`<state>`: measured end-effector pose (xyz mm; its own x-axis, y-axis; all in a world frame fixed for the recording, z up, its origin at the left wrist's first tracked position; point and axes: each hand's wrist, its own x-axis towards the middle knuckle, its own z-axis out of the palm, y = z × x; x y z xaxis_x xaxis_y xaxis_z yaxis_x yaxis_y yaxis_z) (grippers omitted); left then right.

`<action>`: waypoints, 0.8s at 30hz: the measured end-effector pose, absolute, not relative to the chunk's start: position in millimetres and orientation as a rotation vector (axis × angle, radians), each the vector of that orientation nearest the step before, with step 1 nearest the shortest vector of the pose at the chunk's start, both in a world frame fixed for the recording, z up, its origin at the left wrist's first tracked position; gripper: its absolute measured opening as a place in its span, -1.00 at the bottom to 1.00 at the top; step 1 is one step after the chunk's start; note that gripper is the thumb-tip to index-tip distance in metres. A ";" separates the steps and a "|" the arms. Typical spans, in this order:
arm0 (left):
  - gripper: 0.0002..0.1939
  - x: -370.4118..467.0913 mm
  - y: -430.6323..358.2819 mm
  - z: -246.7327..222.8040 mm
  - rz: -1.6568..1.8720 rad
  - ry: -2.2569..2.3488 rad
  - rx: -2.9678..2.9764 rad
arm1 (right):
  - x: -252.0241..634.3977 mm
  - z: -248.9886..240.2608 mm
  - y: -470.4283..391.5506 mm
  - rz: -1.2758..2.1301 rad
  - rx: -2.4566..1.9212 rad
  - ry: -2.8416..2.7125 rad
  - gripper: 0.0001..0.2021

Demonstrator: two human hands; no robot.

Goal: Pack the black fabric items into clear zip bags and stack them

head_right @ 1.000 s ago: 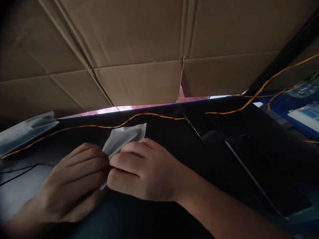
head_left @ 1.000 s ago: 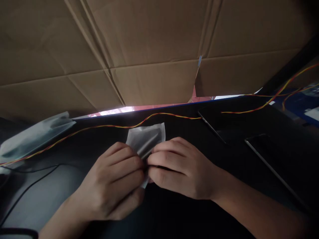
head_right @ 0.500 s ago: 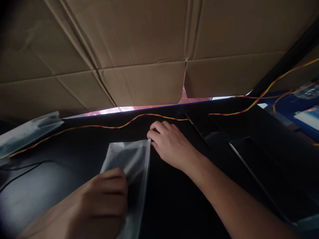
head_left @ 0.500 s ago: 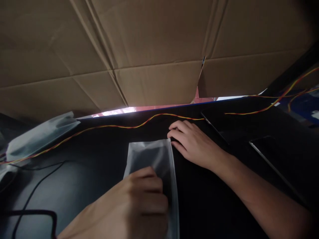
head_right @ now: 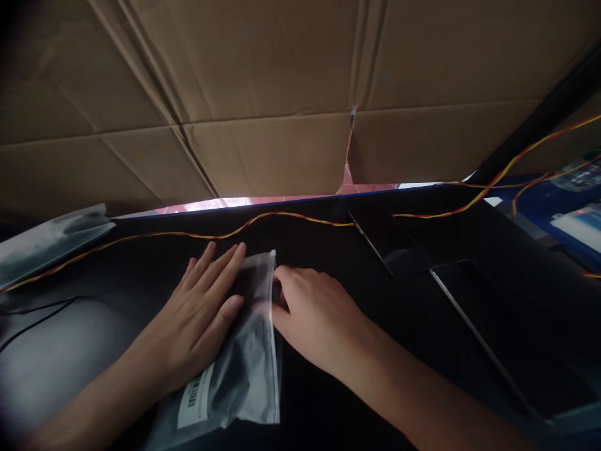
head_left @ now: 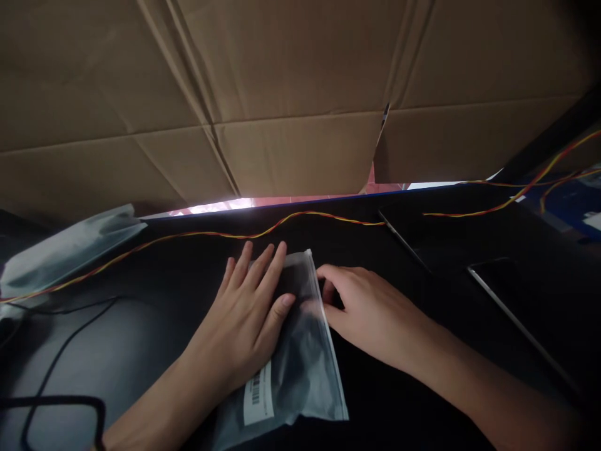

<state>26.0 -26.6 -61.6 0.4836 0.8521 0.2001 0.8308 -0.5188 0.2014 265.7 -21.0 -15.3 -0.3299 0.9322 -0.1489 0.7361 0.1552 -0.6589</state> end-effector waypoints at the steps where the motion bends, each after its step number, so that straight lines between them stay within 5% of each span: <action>1: -0.33 28.9 -27.9 -60.6 0.439 1.527 2.619 | 264.8 -15.0 -22.6 0.980 -1.622 -2.149 -0.84; 19: -0.27 11.3 -18.7 -66.6 0.218 1.585 2.541 | 279.9 -25.0 -1.5 1.498 -1.354 -1.652 -0.75; 24: -0.23 -57.2 -19.7 -72.8 0.128 1.693 2.551 | 302.5 -12.2 5.7 1.039 -1.665 -1.980 -0.84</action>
<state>-57.2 -19.7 -72.8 0.3868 0.9218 0.0269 0.9153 -0.3873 0.1107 302.5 5.7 -12.2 -0.2472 0.9511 -0.1853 0.6928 0.0398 -0.7200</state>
